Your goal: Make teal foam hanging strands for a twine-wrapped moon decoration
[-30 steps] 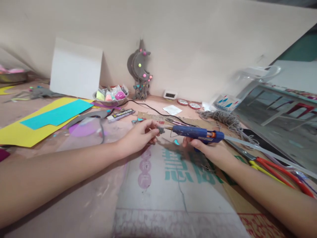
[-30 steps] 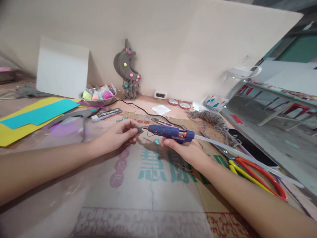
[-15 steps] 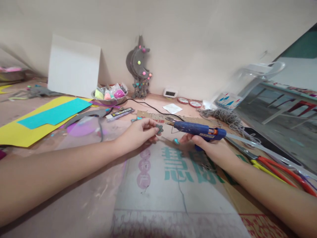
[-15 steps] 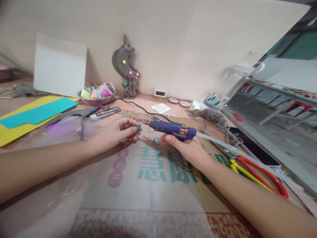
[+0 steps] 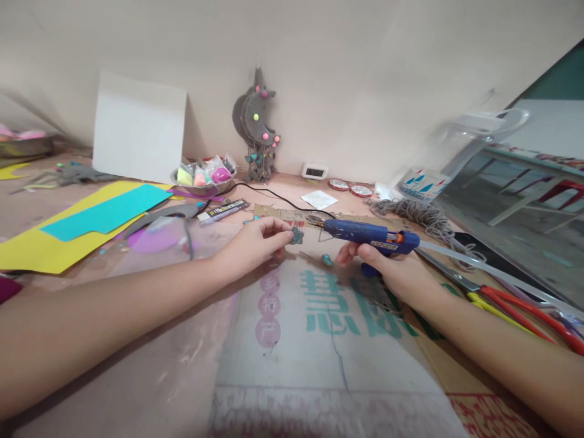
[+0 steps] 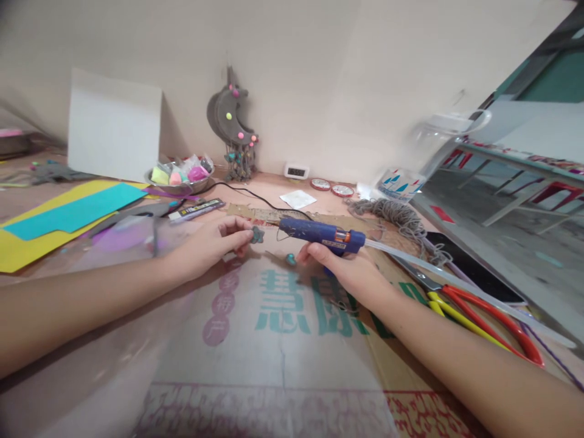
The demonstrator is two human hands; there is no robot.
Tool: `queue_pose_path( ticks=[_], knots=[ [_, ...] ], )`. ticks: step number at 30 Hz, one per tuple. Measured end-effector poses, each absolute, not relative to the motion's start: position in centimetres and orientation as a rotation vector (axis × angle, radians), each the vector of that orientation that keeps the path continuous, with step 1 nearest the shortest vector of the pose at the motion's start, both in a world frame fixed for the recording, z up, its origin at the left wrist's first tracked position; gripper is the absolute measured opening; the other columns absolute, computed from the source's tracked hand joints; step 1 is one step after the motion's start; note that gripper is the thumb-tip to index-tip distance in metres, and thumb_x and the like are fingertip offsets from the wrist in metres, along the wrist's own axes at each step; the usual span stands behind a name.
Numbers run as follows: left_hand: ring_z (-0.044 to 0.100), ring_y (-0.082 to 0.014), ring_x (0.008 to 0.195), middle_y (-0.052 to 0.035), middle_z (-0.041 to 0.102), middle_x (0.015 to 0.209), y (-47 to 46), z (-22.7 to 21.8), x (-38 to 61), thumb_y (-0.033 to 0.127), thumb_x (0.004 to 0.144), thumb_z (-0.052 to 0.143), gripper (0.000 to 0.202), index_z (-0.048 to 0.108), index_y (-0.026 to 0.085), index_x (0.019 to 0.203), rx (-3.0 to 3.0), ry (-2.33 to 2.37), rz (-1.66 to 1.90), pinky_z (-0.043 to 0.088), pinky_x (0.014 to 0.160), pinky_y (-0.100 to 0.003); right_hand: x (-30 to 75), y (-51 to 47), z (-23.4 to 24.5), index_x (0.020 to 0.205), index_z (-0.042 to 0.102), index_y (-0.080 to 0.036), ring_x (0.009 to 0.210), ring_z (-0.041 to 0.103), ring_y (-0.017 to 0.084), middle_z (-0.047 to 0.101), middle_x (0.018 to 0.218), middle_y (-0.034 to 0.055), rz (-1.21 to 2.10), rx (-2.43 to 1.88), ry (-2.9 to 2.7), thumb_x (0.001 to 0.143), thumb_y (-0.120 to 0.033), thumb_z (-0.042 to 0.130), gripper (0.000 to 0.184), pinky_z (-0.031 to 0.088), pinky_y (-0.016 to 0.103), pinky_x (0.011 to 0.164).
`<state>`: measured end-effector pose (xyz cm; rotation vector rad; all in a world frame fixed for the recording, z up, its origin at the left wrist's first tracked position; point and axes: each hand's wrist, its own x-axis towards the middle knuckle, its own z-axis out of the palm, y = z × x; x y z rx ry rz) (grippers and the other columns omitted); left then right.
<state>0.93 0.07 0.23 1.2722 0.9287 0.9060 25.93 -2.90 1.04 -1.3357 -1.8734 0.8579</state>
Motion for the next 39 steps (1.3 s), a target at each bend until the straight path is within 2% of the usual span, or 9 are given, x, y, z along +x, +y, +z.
queue_pose_path(
  ticks=[3,6,11,15,24,33,39],
  knots=[
    [0.051,-0.0072,0.053,0.0033,0.055,0.064,0.12,0.37,1.01,0.016,0.079,0.059,0.009,0.051,0.018,0.083,1.248,0.929,0.911,0.036,0.044,-0.016,25.85,-2.97,1.12,0.077,0.069,-0.028,0.084,0.066,0.023,0.071,0.084,0.0008,0.876,-1.329,-1.866,0.086,-0.056,0.049,0.036,0.05,0.034,0.08],
    [0.053,-0.0074,0.054,0.0022,0.058,0.065,0.23,0.26,1.04,0.011,0.078,0.056,0.016,0.055,0.017,0.093,1.281,0.881,0.885,0.036,0.045,-0.016,25.74,-3.1,1.23,0.077,0.069,-0.028,0.081,0.067,0.022,0.071,0.082,-0.0001,0.893,-1.311,-1.851,0.086,-0.055,0.05,0.034,0.051,0.032,0.077],
    [0.055,-0.006,0.054,-0.0002,0.062,0.069,0.17,0.12,1.09,0.016,0.078,0.06,0.007,0.056,0.015,0.083,1.169,0.862,0.89,0.038,0.049,-0.016,25.57,-3.23,1.43,0.077,0.069,-0.028,0.083,0.066,0.023,0.071,0.084,0.0001,0.916,-1.335,-1.846,0.085,-0.056,0.051,0.034,0.051,0.033,0.078],
    [0.059,-0.0071,0.059,-0.0006,0.064,0.073,0.05,0.22,1.04,0.026,0.076,0.068,0.018,0.055,0.015,0.08,1.133,0.854,0.907,0.043,0.056,-0.018,25.51,-3.25,1.48,0.077,0.069,-0.027,0.083,0.066,0.024,0.071,0.083,0.0015,0.932,-1.343,-1.84,0.083,-0.058,0.051,0.036,0.052,0.034,0.079],
    [0.055,-0.0071,0.062,-0.0006,0.061,0.077,0.15,0.07,0.86,0.033,0.077,0.067,0.021,0.054,0.016,0.08,1.205,0.883,0.881,0.039,0.052,-0.016,25.71,-3.2,1.37,0.078,0.068,-0.025,0.081,0.066,0.022,0.071,0.084,0.0022,0.903,-1.374,-1.872,0.084,-0.059,0.049,0.039,0.052,0.033,0.077],
    [0.051,-0.0072,0.057,0.0021,0.056,0.068,-0.36,0.36,0.96,0.03,0.079,0.063,0.016,0.052,0.018,0.081,1.263,0.886,0.863,0.033,0.045,-0.016,25.79,-3.11,1.15,0.064,0.061,-0.023,0.068,0.063,0.021,0.066,0.067,0.0027,0.775,-1.502,-1.897,0.08,-0.064,0.049,0.046,0.05,0.033,0.068],
    [0.053,-0.008,0.058,0.0014,0.057,0.068,-0.39,0.5,1.1,0.027,0.078,0.063,0.016,0.051,0.017,0.082,1.279,0.865,0.899,0.034,0.046,-0.017,25.79,-3.2,1.05,0.065,0.062,-0.024,0.068,0.064,0.021,0.067,0.067,0.0015,0.727,-1.558,-1.91,0.079,-0.059,0.052,0.039,0.051,0.034,0.068]
  ],
)
